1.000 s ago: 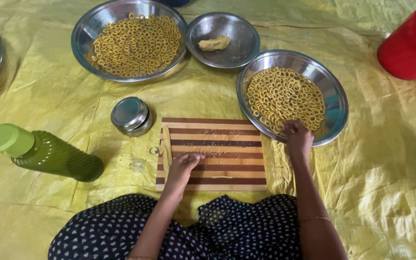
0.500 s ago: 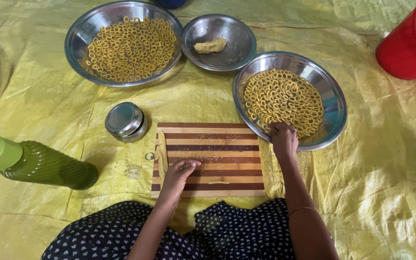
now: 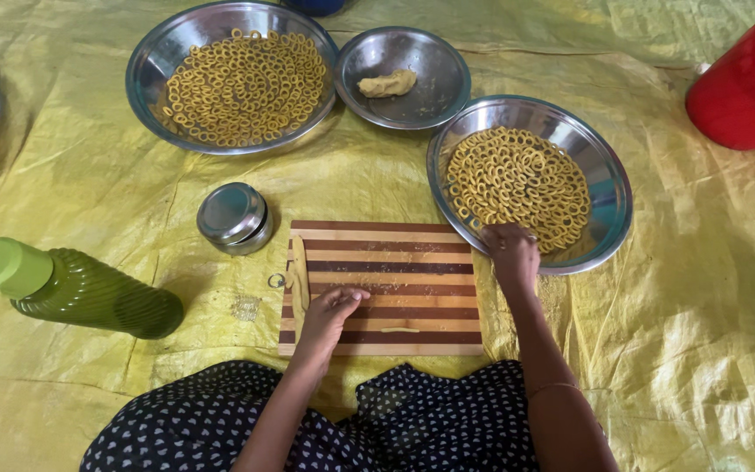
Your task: The person rolls dough into thin ropes on a wooden board, then shapes them into small rings and places them into metal bowls. The process is repeated continuously throughout the clip.
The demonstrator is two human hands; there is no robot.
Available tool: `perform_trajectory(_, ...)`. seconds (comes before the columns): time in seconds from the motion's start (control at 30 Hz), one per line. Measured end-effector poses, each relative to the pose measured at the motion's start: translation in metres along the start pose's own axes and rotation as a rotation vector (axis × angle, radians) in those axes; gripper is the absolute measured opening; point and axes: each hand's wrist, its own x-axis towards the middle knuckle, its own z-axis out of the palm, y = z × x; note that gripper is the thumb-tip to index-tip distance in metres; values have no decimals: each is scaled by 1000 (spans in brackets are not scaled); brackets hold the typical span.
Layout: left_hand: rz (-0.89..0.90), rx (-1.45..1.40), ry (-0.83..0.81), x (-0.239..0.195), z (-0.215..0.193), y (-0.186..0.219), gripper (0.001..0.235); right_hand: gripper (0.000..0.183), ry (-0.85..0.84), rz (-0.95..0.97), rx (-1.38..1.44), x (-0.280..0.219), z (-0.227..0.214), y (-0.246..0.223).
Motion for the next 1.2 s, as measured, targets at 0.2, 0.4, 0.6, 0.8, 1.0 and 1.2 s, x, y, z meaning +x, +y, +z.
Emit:
perform_trajectory(0.2,10,-15,-8,-1,1,3,31,28,22,-376,-285,-12,12,-29)
perform_trajectory(0.4,16,74,11,5,-3,-7,40,47,-16,-352,-378,-22,15,-28)
perform_trajectory(0.6,145,14,27,20,-10,-30,35,50,-423,271,-488,-38,-12,-10)
perform_trajectory(0.8,135,36,53,18,-11,-36,29,38,111,430,-608,-66,-53,43)
perform_trajectory(1.0,101,114,46,-12,3,-4,31,35,-75,285,-442,-104,-47,16)
perform_trajectory(1.2,150,32,-26,-59,34,40,28,26,-162,53,-334,-125,-49,-10)
